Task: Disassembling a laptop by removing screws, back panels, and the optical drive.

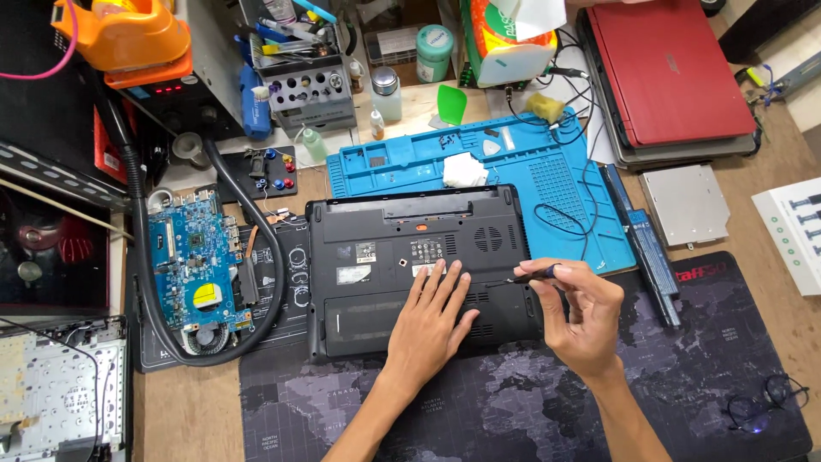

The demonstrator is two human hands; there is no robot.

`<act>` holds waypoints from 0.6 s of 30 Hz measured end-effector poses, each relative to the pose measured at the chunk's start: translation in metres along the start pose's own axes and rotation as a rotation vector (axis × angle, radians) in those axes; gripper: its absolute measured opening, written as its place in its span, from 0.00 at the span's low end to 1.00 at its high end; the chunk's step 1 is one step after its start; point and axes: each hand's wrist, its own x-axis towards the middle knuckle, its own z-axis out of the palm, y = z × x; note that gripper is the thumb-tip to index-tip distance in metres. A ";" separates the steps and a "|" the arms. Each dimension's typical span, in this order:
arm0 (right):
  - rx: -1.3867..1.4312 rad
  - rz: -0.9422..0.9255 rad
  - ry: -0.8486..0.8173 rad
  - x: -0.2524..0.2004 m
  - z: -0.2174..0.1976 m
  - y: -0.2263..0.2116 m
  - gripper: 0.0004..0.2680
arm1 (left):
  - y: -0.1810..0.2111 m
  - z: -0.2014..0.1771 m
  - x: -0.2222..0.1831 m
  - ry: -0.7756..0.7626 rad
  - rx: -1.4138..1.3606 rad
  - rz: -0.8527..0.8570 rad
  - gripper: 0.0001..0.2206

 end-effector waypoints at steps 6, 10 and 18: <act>-0.161 -0.033 0.065 -0.020 -0.013 0.020 0.19 | -0.001 0.004 -0.002 0.013 0.002 0.001 0.22; -0.051 0.092 -0.017 0.002 -0.005 -0.015 0.13 | -0.002 -0.010 -0.001 -0.160 0.059 0.052 0.23; 0.004 0.243 -0.001 0.015 -0.002 -0.027 0.09 | -0.003 -0.010 -0.002 -0.185 0.018 0.051 0.21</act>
